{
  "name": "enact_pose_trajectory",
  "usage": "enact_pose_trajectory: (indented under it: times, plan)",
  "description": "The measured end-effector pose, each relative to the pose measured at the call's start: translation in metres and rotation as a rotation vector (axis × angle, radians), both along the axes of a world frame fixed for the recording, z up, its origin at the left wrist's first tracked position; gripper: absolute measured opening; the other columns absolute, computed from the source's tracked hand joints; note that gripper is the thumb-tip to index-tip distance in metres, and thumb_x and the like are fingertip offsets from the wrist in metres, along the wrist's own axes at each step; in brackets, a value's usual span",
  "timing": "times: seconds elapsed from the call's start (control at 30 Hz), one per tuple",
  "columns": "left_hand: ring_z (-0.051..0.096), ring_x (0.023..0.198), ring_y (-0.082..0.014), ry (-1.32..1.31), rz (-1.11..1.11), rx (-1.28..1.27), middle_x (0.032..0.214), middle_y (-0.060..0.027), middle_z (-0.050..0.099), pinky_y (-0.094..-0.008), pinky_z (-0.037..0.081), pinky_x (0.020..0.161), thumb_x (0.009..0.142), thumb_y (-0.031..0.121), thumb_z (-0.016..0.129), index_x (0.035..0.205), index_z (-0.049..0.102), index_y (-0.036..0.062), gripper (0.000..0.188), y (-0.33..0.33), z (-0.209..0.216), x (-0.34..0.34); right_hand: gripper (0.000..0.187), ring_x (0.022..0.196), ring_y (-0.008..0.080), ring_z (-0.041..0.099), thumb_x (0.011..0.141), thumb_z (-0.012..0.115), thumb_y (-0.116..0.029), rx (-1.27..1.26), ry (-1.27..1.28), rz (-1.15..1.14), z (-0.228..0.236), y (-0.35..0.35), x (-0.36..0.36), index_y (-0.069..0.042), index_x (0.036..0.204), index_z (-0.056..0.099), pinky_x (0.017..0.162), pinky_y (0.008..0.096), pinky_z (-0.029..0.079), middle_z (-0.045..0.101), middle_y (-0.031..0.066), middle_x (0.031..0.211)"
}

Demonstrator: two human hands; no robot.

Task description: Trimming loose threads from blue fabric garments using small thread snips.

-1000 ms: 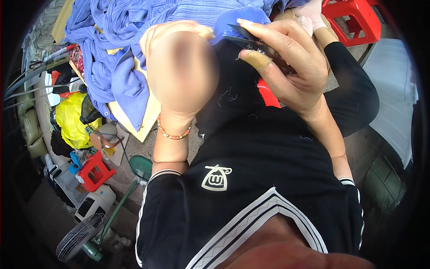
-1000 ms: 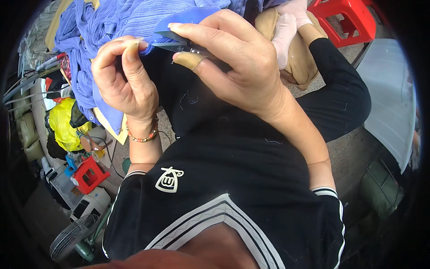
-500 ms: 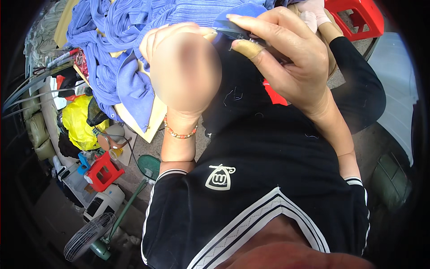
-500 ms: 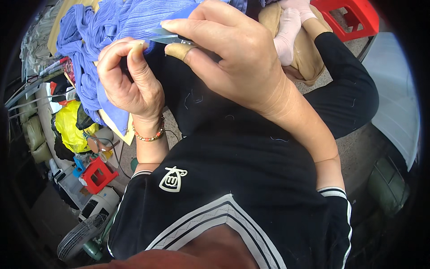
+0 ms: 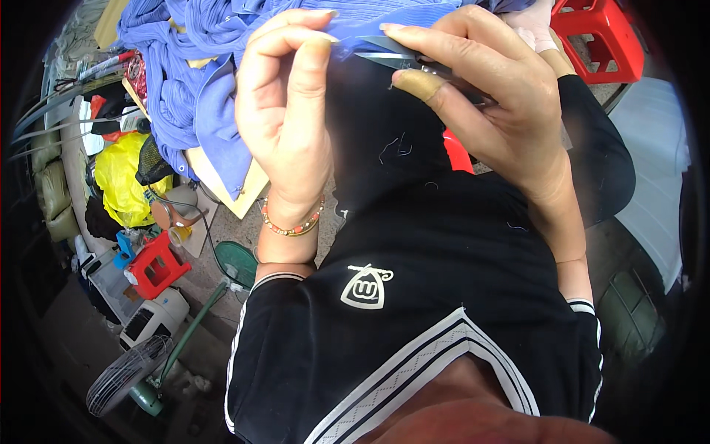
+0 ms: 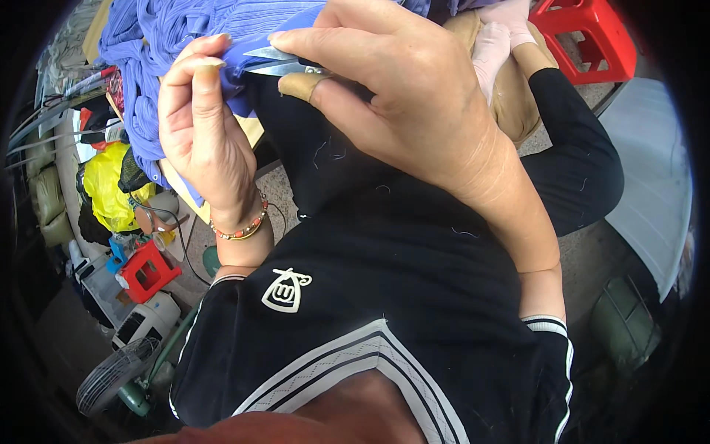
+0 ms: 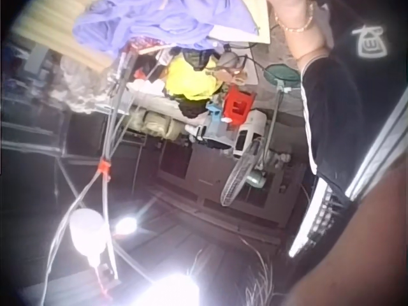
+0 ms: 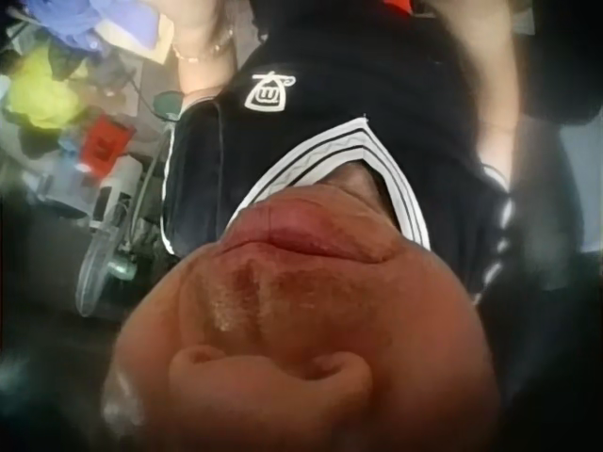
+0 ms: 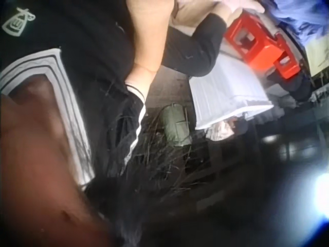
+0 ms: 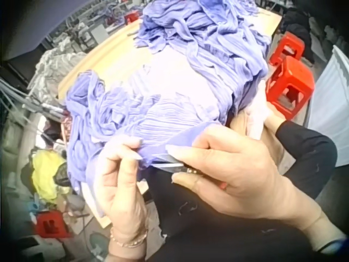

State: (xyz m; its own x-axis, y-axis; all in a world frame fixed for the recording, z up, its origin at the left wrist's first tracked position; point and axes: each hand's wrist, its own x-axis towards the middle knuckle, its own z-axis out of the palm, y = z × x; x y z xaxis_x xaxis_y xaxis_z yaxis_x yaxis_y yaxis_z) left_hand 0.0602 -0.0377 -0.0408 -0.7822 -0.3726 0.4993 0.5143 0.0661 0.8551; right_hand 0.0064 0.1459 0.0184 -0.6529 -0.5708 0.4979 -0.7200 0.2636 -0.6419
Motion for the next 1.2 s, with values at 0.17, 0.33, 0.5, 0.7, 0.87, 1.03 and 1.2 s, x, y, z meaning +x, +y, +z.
enact_pose_trajectory:
  times: [0.17, 0.33, 0.5, 0.7, 0.87, 1.03, 1.2]
  plan:
    - [0.061, 0.110, -0.0210, -0.032, -0.015, 0.022, 0.117, -0.0170, 0.065, -0.0327, 0.042, 0.102, 0.099, 0.004, 0.056, 0.106, 0.063, -0.0040, 0.012, -0.004, -0.003, 0.001, 0.026, 0.065, 0.0198, 0.060, 0.079, 0.078, -0.004, 0.156, -0.222, 0.007, 0.023, -0.004, -0.001, 0.002, 0.103, 0.070, 0.056, 0.0271, 0.047, 0.060, 0.0099, 0.079]
    - [0.061, 0.109, -0.0201, -0.048, -0.027, 0.029, 0.116, -0.0162, 0.065, -0.0311, 0.043, 0.101, 0.099, 0.004, 0.057, 0.107, 0.063, -0.0042, 0.013, -0.001, 0.000, 0.000, 0.024, 0.065, 0.0205, 0.061, 0.080, 0.077, -0.005, 0.164, -0.182, 0.022, 0.028, -0.008, -0.004, 0.001, 0.102, 0.070, 0.056, 0.0279, 0.048, 0.061, 0.0101, 0.079]
    - [0.062, 0.108, -0.0198, -0.071, -0.035, 0.041, 0.118, -0.0164, 0.066, -0.0312, 0.045, 0.100, 0.099, 0.005, 0.057, 0.108, 0.063, -0.0046, 0.014, -0.004, 0.002, 0.000, 0.022, 0.066, 0.0203, 0.062, 0.080, 0.077, -0.005, 0.099, -0.172, 0.017, 0.019, -0.009, -0.003, 0.000, 0.100, 0.071, 0.057, 0.0274, 0.048, 0.063, 0.0103, 0.078]
    - [0.062, 0.106, -0.0189, -0.243, -0.037, -0.072, 0.121, -0.0160, 0.064, -0.0300, 0.046, 0.098, 0.103, 0.013, 0.052, 0.115, 0.059, -0.0024, 0.020, -0.026, 0.011, 0.005, 0.035, 0.063, 0.0081, 0.051, 0.080, 0.080, -0.006, -0.103, -0.235, -0.013, -0.015, -0.005, -0.015, 0.001, 0.113, 0.068, 0.058, 0.0205, 0.040, 0.059, 0.0018, 0.075]
    - [0.056, 0.098, -0.0115, -0.484, -0.041, -0.308, 0.103, -0.0025, 0.061, -0.0253, 0.043, 0.089, 0.090, 0.015, 0.073, 0.106, 0.066, 0.0011, 0.022, -0.060, -0.001, 0.024, 0.036, 0.062, 0.0002, 0.037, 0.082, 0.080, -0.006, -0.162, -0.479, 0.038, -0.033, 0.000, -0.022, 0.001, 0.114, 0.065, 0.054, 0.0178, 0.029, 0.050, -0.0080, 0.075]
    - [0.057, 0.088, -0.0089, -0.574, -0.112, -0.413, 0.096, -0.0006, 0.064, -0.0218, 0.044, 0.083, 0.090, 0.005, 0.070, 0.102, 0.067, 0.0007, 0.013, -0.066, 0.005, 0.017, 0.033, 0.071, 0.0070, 0.057, 0.078, 0.081, -0.008, -0.330, -0.591, 0.074, -0.052, 0.020, -0.030, 0.000, 0.108, 0.071, 0.058, 0.0208, 0.045, 0.066, 0.0032, 0.088]
    - [0.060, 0.113, -0.0177, -0.580, -0.174, -0.085, 0.120, -0.0093, 0.066, -0.0312, 0.045, 0.103, 0.092, 0.000, 0.066, 0.118, 0.066, -0.0040, 0.027, -0.044, -0.005, -0.019, 0.048, 0.087, 0.0183, 0.070, 0.074, 0.087, -0.025, -0.147, -0.312, -0.078, -0.052, 0.069, -0.032, 0.002, 0.109, 0.069, 0.078, 0.0308, 0.055, 0.073, 0.0128, 0.095]
